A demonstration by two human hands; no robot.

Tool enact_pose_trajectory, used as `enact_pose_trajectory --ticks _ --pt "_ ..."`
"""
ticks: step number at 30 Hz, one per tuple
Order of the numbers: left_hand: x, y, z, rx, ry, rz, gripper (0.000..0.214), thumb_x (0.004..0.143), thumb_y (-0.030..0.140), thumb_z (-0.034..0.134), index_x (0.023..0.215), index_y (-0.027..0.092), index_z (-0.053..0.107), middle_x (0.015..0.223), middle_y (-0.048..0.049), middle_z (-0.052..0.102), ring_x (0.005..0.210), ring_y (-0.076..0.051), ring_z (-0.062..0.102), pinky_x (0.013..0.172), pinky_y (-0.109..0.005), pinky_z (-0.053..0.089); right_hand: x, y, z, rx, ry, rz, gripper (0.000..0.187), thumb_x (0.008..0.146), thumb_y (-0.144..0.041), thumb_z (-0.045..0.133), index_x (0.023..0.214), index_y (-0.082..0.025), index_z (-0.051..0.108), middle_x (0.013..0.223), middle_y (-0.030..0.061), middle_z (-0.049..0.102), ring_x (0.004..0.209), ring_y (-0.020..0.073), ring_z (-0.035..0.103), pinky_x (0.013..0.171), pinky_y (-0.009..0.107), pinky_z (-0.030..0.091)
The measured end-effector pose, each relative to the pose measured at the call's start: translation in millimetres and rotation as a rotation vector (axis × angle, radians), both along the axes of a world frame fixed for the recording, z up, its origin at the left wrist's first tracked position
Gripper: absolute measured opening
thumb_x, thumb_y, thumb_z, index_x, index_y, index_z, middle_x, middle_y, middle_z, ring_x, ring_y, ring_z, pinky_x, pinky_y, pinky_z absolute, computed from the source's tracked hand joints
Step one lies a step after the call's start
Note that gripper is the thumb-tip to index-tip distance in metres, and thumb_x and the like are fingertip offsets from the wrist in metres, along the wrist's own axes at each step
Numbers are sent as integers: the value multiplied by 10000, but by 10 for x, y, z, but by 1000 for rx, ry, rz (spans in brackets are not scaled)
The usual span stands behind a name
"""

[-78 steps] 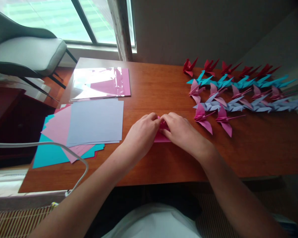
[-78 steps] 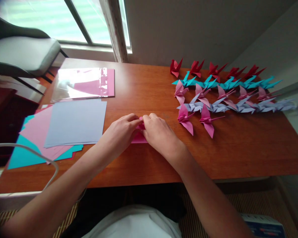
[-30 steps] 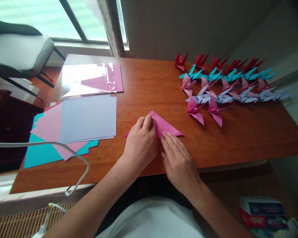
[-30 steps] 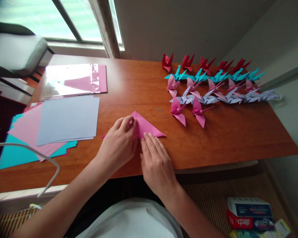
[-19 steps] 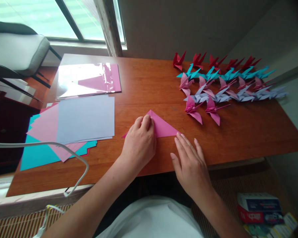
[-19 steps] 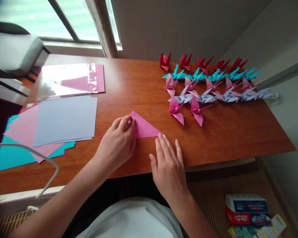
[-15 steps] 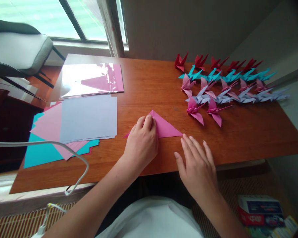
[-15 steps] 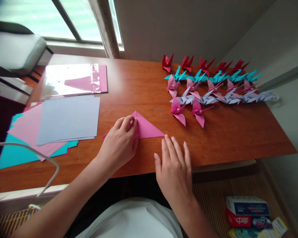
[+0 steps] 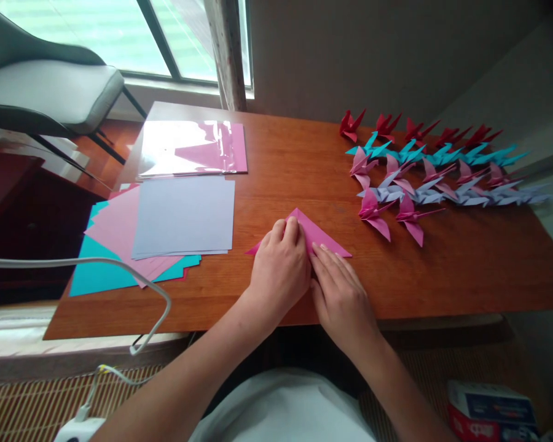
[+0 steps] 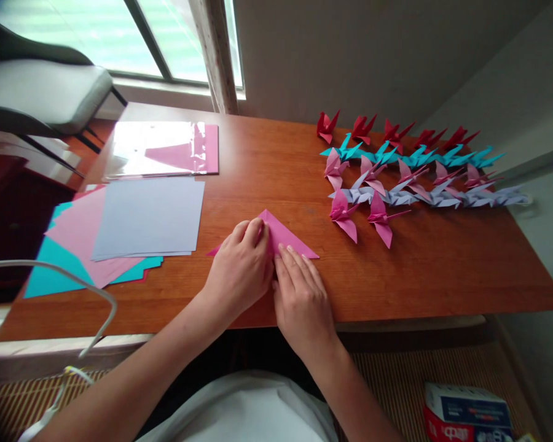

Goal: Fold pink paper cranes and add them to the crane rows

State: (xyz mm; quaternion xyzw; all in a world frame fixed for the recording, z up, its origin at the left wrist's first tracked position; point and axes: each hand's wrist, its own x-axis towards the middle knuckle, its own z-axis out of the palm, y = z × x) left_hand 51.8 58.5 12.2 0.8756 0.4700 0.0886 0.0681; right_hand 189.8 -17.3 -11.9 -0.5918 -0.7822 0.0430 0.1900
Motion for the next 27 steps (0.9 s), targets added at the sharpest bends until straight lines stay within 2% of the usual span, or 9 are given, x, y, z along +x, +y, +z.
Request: enact_pose_trajectory --ticks 6,9,17,20,24,27 --pt "-206 50 32 -53 11 -24 498 854 61 480 1348 60 548 1435 -190 524 1272 -314 493 1016 -420 514 30 3 2 3 -10 10 471 978 -127 448 1443 -127 519 1475 137 567 1393 259 507 1168 477 426" --pt "-405 31 41 -18 40 -11 505 871 6 425 1354 66 556 1462 -189 511 1303 -315 484 1092 -435 470 35 5 -15 6 -14 14 465 976 -129 453 1436 -111 518 1485 139 555 1408 254 488 1172 468 420" --pt "-778 -140 78 31 161 83 579 866 -44 375 1412 77 524 1508 -205 493 1336 -325 517 1095 -460 489 42 1 -40 3 17 17 504 978 -146 447 1481 -155 474 1491 135 551 1410 253 485 1167 488 418" --pt "-783 -250 82 60 159 94 571 879 -17 378 1431 52 506 1509 -220 494 1337 -335 526 1100 -469 486 37 -1 -31 -2 23 13 510 980 -148 441 1489 -161 462 1489 136 552 1407 259 487 1163 498 418" --pt "-597 -451 10 83 47 -42 536 914 74 417 1441 34 501 1506 -195 513 1391 -322 478 1170 -445 419 8 -7 16 -25 -6 27 494 989 -174 454 1482 -166 478 1512 147 520 1419 279 463 1162 508 412" --pt "-421 -558 -78 49 -1 -62 536 962 220 459 1472 57 477 1572 -182 437 1469 -363 363 1215 -521 327 -23 -11 47 -47 -54 20 459 990 -208 480 1445 -189 537 1520 159 498 1419 310 450 1157 530 405"
